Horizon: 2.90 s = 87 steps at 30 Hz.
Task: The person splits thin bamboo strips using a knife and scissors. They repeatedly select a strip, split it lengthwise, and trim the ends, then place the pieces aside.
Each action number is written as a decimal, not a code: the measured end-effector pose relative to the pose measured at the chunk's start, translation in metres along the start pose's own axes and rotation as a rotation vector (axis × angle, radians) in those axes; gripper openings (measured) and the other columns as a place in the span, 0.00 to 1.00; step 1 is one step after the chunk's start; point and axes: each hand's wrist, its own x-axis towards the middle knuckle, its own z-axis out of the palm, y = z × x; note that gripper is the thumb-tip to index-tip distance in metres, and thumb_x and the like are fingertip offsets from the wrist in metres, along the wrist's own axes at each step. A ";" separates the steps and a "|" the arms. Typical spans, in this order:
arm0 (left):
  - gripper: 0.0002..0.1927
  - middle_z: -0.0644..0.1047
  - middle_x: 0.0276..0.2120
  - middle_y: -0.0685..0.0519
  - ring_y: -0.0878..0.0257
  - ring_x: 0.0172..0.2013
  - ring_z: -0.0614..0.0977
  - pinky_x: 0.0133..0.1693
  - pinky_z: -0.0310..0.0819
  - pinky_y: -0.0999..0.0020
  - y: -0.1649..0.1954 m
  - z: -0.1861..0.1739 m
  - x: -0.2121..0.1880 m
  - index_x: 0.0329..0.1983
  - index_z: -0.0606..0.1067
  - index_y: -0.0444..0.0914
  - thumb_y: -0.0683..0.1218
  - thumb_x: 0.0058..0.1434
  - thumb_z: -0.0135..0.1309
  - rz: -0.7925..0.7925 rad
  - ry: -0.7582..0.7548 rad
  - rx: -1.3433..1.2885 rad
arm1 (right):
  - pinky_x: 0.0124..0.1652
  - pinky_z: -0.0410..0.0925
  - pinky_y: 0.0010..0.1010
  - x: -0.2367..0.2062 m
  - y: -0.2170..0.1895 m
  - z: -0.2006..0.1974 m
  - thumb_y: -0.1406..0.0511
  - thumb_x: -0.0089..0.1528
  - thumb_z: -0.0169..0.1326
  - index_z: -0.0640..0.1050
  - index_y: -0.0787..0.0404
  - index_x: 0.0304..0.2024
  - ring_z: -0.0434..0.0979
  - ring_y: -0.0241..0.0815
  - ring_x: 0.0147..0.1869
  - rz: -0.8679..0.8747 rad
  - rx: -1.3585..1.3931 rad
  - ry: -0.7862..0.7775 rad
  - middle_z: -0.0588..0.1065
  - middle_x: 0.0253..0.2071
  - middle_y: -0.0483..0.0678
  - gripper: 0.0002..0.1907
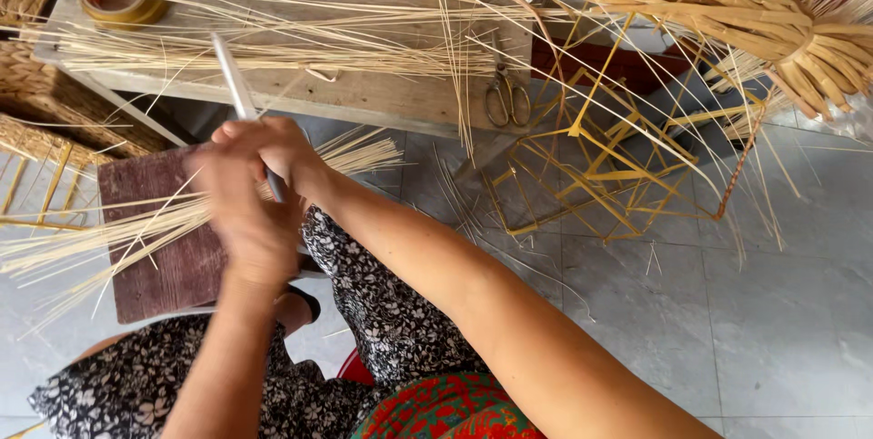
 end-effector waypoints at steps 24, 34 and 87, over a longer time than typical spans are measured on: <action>0.21 0.77 0.24 0.53 0.54 0.27 0.80 0.28 0.71 0.58 0.239 0.004 -0.026 0.23 0.72 0.39 0.57 0.63 0.61 0.394 -0.912 -0.784 | 0.13 0.65 0.21 -0.063 -0.023 0.058 0.63 0.67 0.52 0.81 0.72 0.40 0.71 0.32 0.15 -0.052 -0.291 -0.017 0.79 0.27 0.54 0.15; 0.18 0.75 0.25 0.54 0.56 0.27 0.80 0.28 0.72 0.60 0.244 -0.010 -0.037 0.26 0.73 0.41 0.56 0.65 0.59 0.424 -0.823 -0.806 | 0.15 0.66 0.20 -0.073 -0.023 0.062 0.62 0.68 0.52 0.81 0.71 0.42 0.71 0.31 0.17 -0.039 -0.241 -0.052 0.79 0.28 0.54 0.16; 0.31 0.73 0.64 0.40 0.50 0.48 0.79 0.36 0.76 0.69 -0.013 -0.151 -0.109 0.68 0.71 0.32 0.44 0.61 0.59 -0.295 -0.013 0.377 | 0.27 0.57 0.18 -0.161 -0.062 0.015 0.55 0.74 0.51 0.77 0.58 0.47 0.59 0.25 0.24 -0.089 0.433 -0.334 0.70 0.32 0.39 0.13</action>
